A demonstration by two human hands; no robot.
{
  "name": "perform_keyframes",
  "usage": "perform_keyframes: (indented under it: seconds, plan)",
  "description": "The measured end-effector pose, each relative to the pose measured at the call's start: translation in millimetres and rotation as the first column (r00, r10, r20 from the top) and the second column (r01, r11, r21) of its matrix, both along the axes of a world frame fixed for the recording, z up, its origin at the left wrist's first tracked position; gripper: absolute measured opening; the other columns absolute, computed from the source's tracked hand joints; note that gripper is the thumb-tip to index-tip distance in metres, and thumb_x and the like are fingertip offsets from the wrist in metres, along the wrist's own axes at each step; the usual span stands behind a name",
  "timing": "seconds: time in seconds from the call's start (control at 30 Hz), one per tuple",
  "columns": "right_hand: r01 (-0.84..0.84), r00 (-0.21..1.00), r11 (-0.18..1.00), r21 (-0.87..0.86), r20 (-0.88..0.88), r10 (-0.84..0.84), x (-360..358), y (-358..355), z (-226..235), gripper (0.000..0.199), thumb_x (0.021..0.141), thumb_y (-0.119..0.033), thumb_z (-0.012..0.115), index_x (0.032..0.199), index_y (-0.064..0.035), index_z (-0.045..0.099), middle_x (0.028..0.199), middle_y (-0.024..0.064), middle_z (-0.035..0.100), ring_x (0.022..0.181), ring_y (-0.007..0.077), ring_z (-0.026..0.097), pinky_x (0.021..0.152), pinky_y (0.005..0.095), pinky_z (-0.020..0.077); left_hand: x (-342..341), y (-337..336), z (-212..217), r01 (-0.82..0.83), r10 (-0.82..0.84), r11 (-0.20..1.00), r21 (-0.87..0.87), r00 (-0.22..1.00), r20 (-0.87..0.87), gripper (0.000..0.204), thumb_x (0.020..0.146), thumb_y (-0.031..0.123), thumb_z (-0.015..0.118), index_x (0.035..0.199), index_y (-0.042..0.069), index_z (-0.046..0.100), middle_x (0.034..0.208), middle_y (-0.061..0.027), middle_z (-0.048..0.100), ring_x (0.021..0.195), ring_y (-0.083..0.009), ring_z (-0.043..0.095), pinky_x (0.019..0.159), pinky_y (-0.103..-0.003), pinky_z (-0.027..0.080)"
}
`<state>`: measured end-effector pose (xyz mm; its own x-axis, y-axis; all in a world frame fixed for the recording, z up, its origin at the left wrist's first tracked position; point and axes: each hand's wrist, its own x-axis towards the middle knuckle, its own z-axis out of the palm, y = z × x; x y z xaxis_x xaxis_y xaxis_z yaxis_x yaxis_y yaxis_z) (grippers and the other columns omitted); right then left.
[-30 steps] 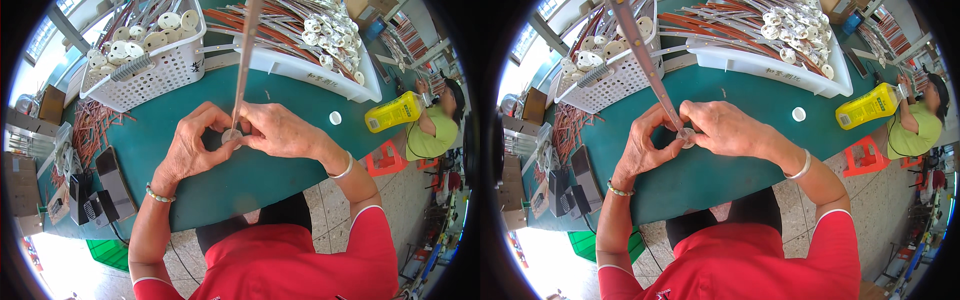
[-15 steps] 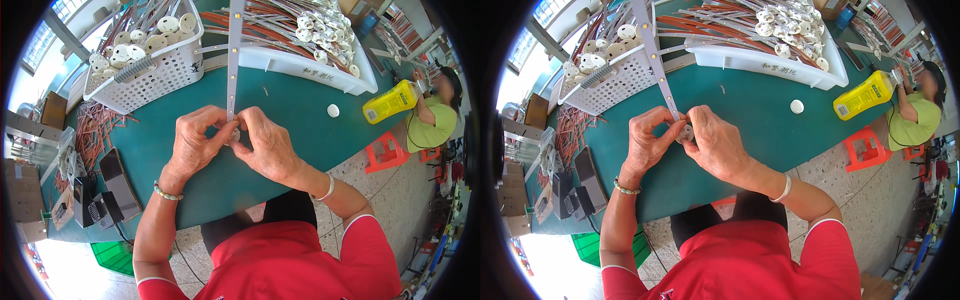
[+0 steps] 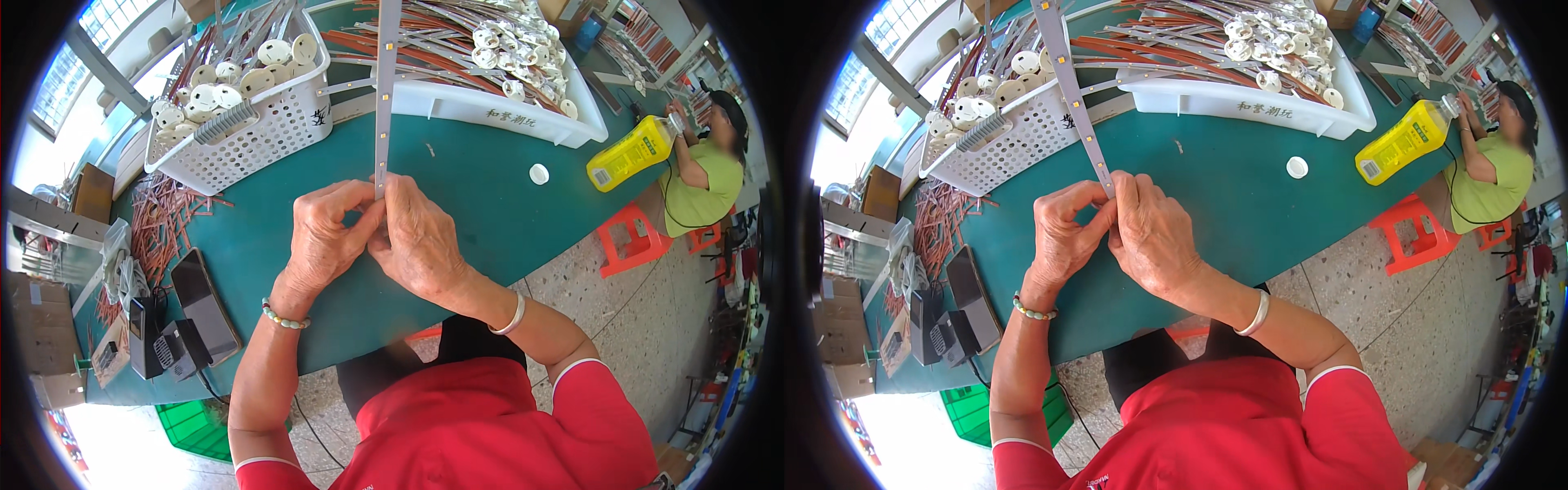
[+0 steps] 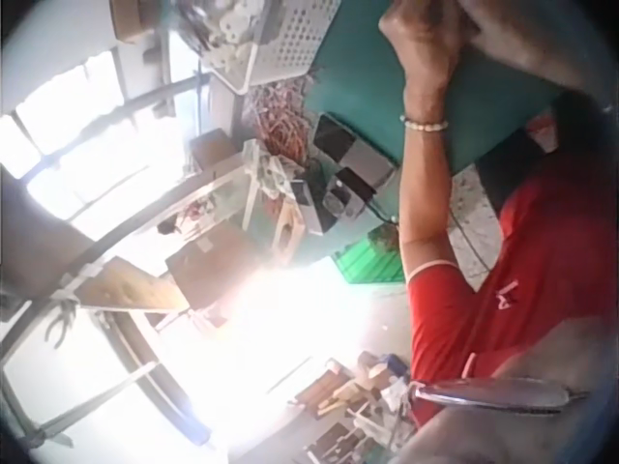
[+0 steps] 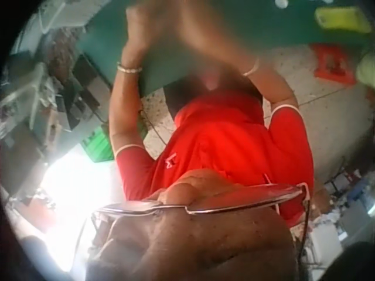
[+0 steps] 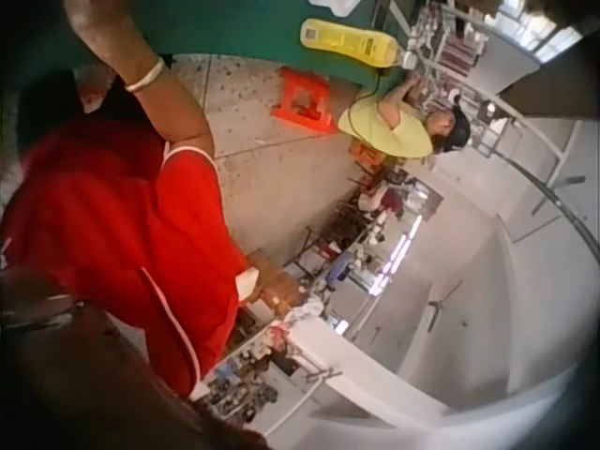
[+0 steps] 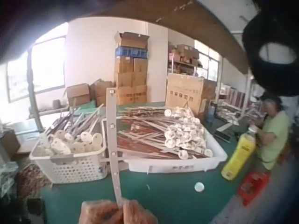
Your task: Assembling long LED light strips into circular plastic bases at a manufacturing workbench.
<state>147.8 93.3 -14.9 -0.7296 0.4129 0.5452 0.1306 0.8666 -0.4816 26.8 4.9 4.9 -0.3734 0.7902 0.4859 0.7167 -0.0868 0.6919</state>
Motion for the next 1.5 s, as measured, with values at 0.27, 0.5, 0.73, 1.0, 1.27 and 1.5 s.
perform_keyframes:
  seconds: [0.27, 0.5, 0.73, 1.0, 1.27, 1.5]
  plan:
    - [0.003, 0.999, 1.000, -0.026, -0.044, -0.004, 5, -3, -2, 0.057, 0.067, 0.004, 0.071, 0.116, -0.0056, 0.044, 0.090, 0.0116, 0.050, 0.078, 0.0312, 0.059, 0.063, 0.0405, 0.0506, 1, 1, -3, -0.001, 0.000, 1.000, 0.009, 1.000, 0.023, 0.008, 0.081, 0.005, 0.074, 0.086, 0.003, 0.070, 0.075, -0.0099, 0.069, 0.063, -0.0211, 0.066, 0.058, -0.030, 0.052]
    - [-0.007, 0.993, 0.999, -0.036, -0.122, 0.003, 6, -6, -9, 0.061, 0.070, 0.008, 0.069, 0.124, -0.0034, 0.044, 0.093, 0.0131, 0.055, 0.080, 0.0329, 0.060, 0.066, 0.0413, 0.0501, 2, 1, -2, 0.014, -0.016, 0.999, 0.029, 0.999, 0.046, 0.006, 0.081, 0.004, 0.074, 0.084, 0.002, 0.069, 0.075, -0.0101, 0.069, 0.064, -0.0202, 0.067, 0.058, -0.030, 0.053]
    - [0.010, 0.988, 0.996, -0.089, -0.153, -0.024, 5, -13, -9, 0.060, 0.073, 0.011, 0.067, 0.127, -0.0011, 0.043, 0.092, 0.0150, 0.063, 0.080, 0.0344, 0.065, 0.065, 0.0413, 0.0525, 3, 1, -2, 0.018, -0.019, 1.000, 0.021, 0.998, 0.063, 0.006, 0.081, 0.005, 0.073, 0.084, 0.001, 0.069, 0.076, -0.0103, 0.070, 0.065, -0.0207, 0.069, 0.060, -0.030, 0.055]
    - [0.011, 0.988, 0.989, -0.148, -0.150, -0.034, 5, -13, -8, 0.054, 0.075, 0.011, 0.066, 0.123, -0.0036, 0.044, 0.094, 0.0130, 0.062, 0.080, 0.0315, 0.066, 0.061, 0.0393, 0.0535, 1, 2, -5, -0.001, 0.001, 1.000, 0.005, 0.999, 0.035, 0.006, 0.083, 0.004, 0.073, 0.083, -0.001, 0.069, 0.071, -0.0090, 0.068, 0.064, -0.0124, 0.065, 0.059, -0.027, 0.051]
    - [-0.015, 0.988, 0.980, -0.200, -0.155, -0.017, 7, -14, -8, 0.052, 0.076, 0.010, 0.067, 0.122, -0.0040, 0.045, 0.096, 0.0119, 0.062, 0.079, 0.0298, 0.067, 0.061, 0.0385, 0.0535, 1, 1, -3, 0.021, -0.022, 1.000, 0.019, 0.999, 0.044, 0.007, 0.083, 0.005, 0.074, 0.084, -0.001, 0.071, 0.071, -0.0074, 0.066, 0.062, -0.0129, 0.062, 0.058, -0.027, 0.049]
    - [0.051, 0.988, 0.990, -0.128, -0.139, -0.069, 5, -20, -9, 0.055, 0.076, 0.009, 0.068, 0.124, -0.0026, 0.044, 0.093, 0.0134, 0.064, 0.079, 0.0320, 0.067, 0.061, 0.0397, 0.0531, -2, 1, -4, 0.047, -0.048, 0.999, 0.019, 0.997, 0.058, 0.006, 0.084, 0.005, 0.073, 0.086, -0.001, 0.071, 0.073, -0.0082, 0.067, 0.064, -0.0135, 0.064, 0.059, -0.027, 0.050]
